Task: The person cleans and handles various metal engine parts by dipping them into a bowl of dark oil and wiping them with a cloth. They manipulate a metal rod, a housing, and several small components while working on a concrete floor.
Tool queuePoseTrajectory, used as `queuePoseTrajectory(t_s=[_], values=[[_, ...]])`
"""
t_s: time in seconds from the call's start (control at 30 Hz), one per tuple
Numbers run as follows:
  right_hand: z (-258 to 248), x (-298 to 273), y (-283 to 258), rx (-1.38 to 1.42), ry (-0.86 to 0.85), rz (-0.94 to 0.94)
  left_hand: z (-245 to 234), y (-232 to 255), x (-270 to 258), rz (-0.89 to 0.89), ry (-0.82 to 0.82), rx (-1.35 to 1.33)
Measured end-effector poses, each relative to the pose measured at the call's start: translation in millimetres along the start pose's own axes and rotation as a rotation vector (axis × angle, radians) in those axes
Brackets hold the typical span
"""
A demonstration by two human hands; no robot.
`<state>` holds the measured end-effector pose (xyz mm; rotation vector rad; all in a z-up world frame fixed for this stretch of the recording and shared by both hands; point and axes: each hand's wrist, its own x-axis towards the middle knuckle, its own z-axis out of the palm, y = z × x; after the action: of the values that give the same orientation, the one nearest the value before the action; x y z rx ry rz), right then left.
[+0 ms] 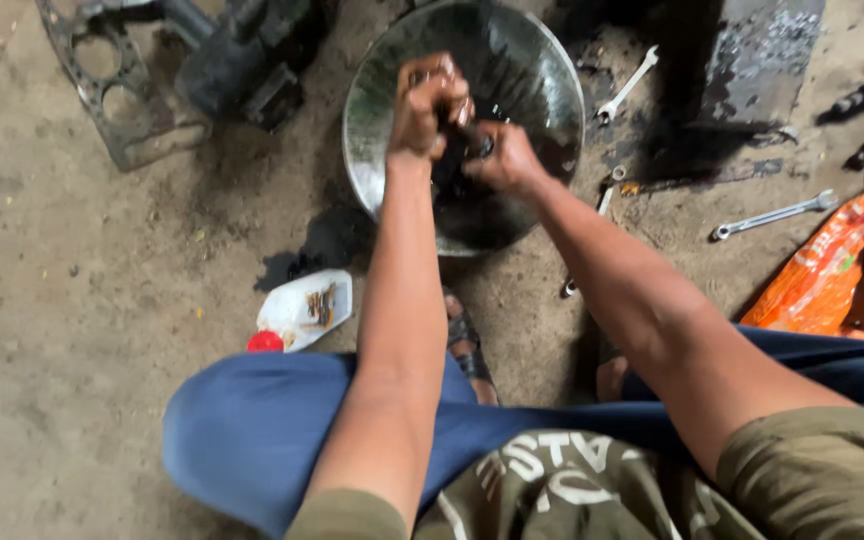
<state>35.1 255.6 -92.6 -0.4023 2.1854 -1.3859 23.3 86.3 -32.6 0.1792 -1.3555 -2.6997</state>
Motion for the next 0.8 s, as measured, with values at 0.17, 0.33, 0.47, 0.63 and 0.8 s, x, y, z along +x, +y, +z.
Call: queuePoseTrajectory(t_s=[0.17,0.33,0.47,0.63,0.8], values=[[14.0,1.7,-34.0,-0.083,0.399,0.023,39.1,-22.6,27.3,0.369,0.77,0.21],[19.9,8.7,-22.7,-0.055,0.238,-0.012,41.2,-25.7,28.0,0.302,0.84,0.519],[-8.7,8.7,-16.7,0.219,0.003,-0.134,24.7,-0.5,22.8,0.105,0.372,0.117],[-13.3,18.1,-14.7,0.537,-0.083,-0.132,10.8,20.6,21.4,-0.036,0.026,0.007],[-12.9,19.5,-12.8,0.35,-0.016,0.004,15.4,14.5,32.3,0.028,0.272,-0.088]])
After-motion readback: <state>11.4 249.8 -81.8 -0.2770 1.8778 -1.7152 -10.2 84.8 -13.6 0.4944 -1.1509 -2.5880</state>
